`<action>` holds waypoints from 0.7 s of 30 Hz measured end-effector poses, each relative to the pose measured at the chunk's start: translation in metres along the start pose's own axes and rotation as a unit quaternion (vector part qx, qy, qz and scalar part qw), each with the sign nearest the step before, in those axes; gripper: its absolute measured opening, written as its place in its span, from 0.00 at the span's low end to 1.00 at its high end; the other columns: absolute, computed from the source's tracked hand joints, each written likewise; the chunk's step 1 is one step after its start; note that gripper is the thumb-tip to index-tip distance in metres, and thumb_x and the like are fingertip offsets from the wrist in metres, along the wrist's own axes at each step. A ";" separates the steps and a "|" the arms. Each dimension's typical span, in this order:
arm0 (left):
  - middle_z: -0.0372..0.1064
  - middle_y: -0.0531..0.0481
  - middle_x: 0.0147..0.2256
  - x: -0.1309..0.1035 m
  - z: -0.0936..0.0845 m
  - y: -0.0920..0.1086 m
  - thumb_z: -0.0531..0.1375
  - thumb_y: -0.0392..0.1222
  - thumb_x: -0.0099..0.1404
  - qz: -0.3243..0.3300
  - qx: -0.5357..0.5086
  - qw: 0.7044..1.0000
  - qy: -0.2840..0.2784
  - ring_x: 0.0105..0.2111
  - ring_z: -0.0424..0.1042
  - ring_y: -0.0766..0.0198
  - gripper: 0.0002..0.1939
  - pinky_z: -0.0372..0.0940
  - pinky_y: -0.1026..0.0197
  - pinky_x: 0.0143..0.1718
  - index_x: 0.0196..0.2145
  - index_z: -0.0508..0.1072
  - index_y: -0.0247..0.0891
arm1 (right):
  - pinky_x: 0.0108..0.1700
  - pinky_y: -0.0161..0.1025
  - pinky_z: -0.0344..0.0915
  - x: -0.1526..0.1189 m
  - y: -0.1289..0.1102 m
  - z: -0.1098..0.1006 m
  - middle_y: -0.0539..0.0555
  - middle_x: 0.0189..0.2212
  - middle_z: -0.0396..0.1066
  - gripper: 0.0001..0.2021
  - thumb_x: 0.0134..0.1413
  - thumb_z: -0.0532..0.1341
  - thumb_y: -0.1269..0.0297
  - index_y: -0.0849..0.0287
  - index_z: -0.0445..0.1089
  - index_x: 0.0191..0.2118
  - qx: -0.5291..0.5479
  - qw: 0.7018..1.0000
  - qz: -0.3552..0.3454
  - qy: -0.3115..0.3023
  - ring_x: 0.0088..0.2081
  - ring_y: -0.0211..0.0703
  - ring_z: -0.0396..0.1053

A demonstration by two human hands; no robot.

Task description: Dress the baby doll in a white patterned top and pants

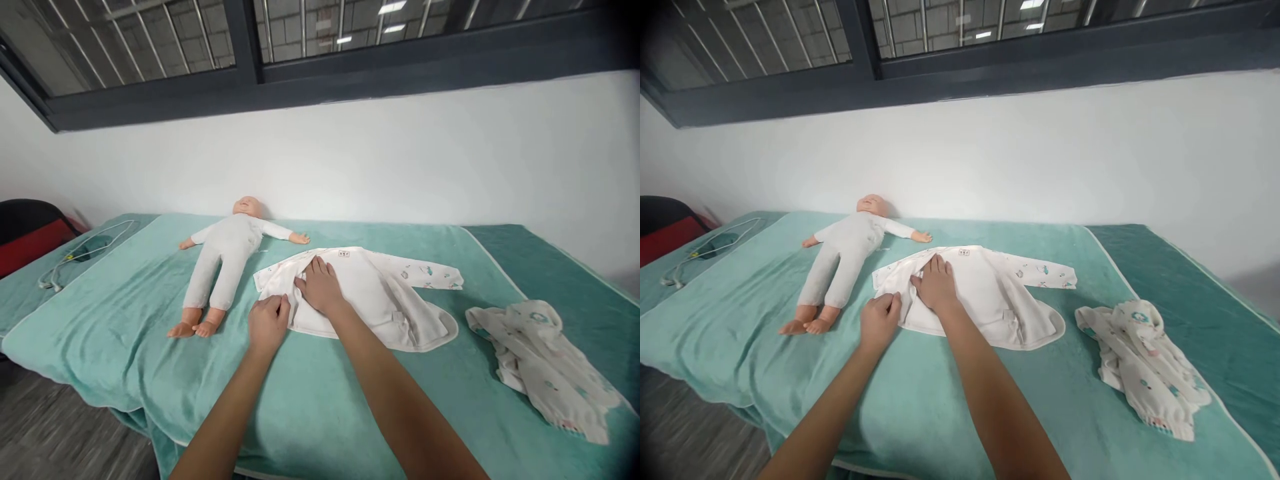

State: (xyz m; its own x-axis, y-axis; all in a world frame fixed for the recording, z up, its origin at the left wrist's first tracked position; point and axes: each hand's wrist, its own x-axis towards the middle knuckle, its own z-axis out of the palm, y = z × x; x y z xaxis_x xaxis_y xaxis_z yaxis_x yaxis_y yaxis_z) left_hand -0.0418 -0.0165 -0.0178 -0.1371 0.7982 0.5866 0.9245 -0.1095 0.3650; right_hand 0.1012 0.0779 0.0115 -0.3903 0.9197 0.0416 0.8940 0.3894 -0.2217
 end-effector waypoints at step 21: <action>0.52 0.55 0.17 0.001 -0.010 0.003 0.51 0.45 0.69 -0.084 -0.125 0.988 -0.031 0.22 0.51 0.67 0.22 0.46 0.60 0.28 0.18 0.55 0.39 | 0.64 0.50 0.52 -0.019 0.011 -0.010 0.60 0.67 0.58 0.22 0.70 0.45 0.60 0.59 0.69 0.59 -0.035 0.998 -0.021 0.051 0.67 0.52 0.53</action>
State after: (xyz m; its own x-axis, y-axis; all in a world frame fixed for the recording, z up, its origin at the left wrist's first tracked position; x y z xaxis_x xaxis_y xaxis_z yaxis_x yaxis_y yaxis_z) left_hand -0.0429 -0.0218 -0.0090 -0.2520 0.8520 0.4589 0.7722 -0.1088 0.6260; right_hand 0.1210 0.0654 0.0178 -0.4073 0.9010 0.1493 0.8916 0.4277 -0.1485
